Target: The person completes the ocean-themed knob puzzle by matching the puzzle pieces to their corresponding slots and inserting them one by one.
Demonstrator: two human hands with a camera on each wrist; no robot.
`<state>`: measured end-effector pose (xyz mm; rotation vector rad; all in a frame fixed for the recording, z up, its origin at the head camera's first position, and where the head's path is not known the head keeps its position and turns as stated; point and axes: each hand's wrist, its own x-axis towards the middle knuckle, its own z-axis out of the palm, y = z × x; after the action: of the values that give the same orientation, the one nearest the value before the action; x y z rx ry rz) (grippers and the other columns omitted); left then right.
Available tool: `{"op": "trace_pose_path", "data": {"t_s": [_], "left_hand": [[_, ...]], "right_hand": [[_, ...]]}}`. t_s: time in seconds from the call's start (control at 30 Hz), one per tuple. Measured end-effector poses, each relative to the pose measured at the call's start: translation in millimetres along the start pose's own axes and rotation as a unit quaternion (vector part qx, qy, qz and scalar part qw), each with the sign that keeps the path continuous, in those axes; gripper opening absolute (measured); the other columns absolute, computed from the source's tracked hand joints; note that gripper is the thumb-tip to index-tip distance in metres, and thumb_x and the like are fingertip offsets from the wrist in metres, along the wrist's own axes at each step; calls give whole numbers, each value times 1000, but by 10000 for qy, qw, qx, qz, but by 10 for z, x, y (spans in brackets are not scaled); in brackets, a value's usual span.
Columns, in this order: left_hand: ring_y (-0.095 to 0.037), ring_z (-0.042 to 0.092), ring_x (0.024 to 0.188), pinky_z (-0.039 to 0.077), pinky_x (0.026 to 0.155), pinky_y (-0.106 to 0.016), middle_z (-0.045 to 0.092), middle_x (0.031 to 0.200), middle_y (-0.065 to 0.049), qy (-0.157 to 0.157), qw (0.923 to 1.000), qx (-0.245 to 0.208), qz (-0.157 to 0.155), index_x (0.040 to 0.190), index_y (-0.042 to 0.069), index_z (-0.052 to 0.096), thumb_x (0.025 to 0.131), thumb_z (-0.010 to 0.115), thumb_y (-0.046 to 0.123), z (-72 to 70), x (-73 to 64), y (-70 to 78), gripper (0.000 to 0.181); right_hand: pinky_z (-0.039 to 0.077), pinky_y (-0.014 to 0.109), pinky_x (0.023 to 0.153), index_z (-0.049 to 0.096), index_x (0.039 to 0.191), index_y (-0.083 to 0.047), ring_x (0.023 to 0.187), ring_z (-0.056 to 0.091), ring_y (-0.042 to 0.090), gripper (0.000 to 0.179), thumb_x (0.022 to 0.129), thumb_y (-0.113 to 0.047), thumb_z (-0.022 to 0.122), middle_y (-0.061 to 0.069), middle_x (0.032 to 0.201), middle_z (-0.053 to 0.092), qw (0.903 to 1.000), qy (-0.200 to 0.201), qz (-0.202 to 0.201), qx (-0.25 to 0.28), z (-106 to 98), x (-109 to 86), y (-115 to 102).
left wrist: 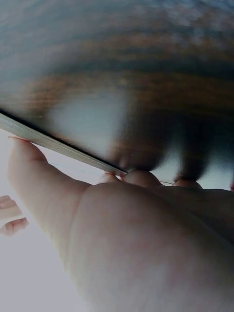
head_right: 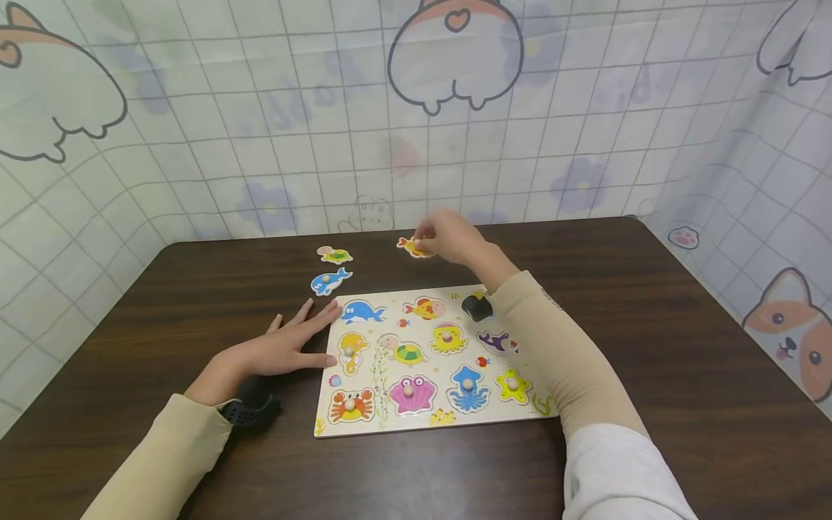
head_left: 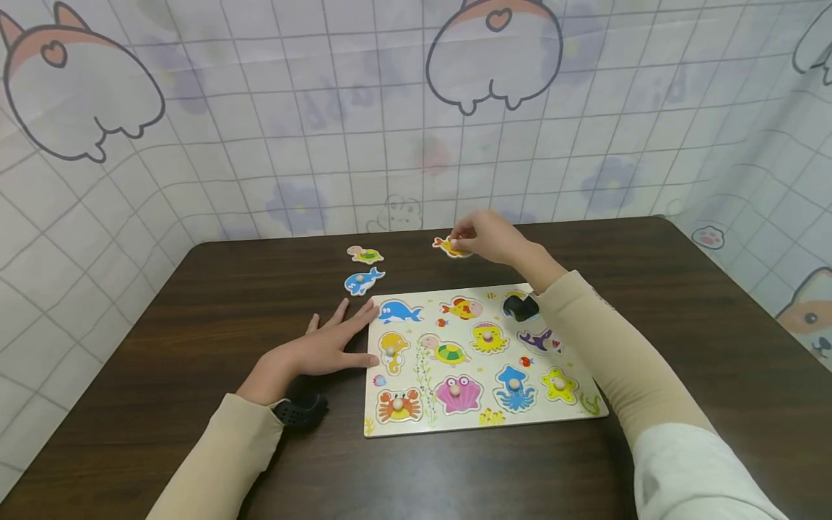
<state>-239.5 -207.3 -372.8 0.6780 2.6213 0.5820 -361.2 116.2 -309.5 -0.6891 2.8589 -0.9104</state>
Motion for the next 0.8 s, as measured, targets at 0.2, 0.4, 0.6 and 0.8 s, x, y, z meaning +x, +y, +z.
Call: {"op": "trace_pose_path", "data": {"t_s": [0.2,0.4,0.6,0.8], "left_hand": [[-38,-14,155,-9,111,-75,2,172,-1,19,10000,-31,18,167,22,11,96,62,61,0,-12,-4,96],[-40,-13,154,-9,110,-76,4,172,-4,32,9999,-97,71,167,19,12,96,63,59,7,-12,8,96],[-40,-13,154,-10,110,-75,4,172,-4,41,9999,-100,66,167,19,12,97,62,59,10,-12,2,95],[-41,-12,154,-9,110,-76,4,172,-5,40,9999,-117,85,167,19,13,97,62,58,11,-6,7,95]], "right_hand": [[53,41,83,75,112,0,87,60,25,20,101,-16,68,9,98,73,9994,-232,-194,-144,8,-136,20],[52,43,91,75,115,-2,95,59,27,20,100,-13,70,11,107,70,9995,-280,-87,-133,29,-283,52],[51,41,88,76,113,-4,94,58,26,18,98,-15,72,7,102,70,9984,-509,-213,-126,72,-365,103],[51,38,85,76,114,-6,96,57,25,19,98,-17,73,4,100,68,9967,-766,-228,-158,120,-454,124]]}}
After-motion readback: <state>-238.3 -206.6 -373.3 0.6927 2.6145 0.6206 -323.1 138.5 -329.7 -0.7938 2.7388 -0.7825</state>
